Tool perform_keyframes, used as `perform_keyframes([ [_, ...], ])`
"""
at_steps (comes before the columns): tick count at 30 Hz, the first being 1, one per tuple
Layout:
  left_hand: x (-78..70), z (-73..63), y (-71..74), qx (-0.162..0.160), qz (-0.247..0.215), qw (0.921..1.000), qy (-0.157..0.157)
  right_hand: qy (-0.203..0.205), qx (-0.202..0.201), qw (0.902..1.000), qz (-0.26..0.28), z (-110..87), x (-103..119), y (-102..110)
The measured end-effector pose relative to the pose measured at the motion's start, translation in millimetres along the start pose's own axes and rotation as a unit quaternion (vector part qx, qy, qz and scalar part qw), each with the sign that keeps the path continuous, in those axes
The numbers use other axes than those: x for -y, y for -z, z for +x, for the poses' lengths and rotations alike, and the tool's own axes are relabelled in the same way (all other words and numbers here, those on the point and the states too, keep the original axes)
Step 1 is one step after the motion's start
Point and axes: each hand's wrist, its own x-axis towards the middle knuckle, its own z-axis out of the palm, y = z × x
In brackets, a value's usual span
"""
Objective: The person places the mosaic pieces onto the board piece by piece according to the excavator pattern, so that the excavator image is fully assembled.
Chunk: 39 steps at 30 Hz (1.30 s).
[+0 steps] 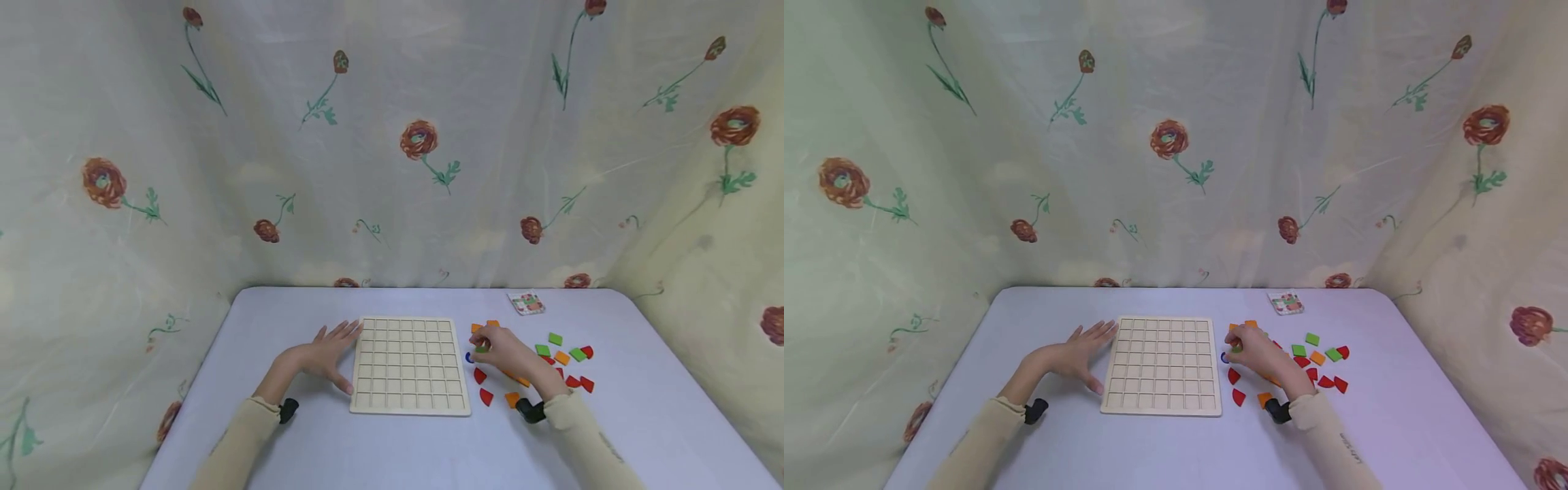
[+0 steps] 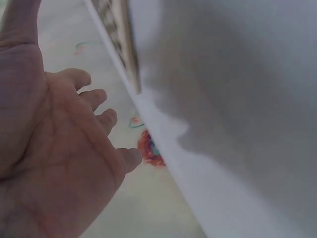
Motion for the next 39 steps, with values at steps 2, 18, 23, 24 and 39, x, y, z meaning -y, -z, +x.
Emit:
perform_keyframes([
  [2, 0.8, 1.1, -5.5, 0.007, 0.004, 1.0, -0.001, -0.006, 0.004, 1.0, -0.005, 2.6, -2.4, -6.3],
  [18, -6.6, -0.4, -20.5, 0.016, 0.001, 0.9994, 0.03, -0.022, 0.007, 0.9997, 0.002, 9.1, -4.4, -20.6],
  [23, -5.5, 0.3, -20.6, 0.022, -0.004, 0.9991, 0.036, 0.029, 0.035, 0.9989, -0.011, 13.5, -9.7, -14.4],
  [24, -4.8, 0.7, -20.7, 0.022, -0.004, 0.9991, 0.036, 0.039, 0.038, 0.9984, -0.012, 14.1, -10.4, -13.7],
  [39, -2.6, 2.5, -21.5, 0.023, -0.006, 0.999, 0.036, -0.076, -0.006, 0.9971, 0.009, 12.1, -7.1, -22.5],
])
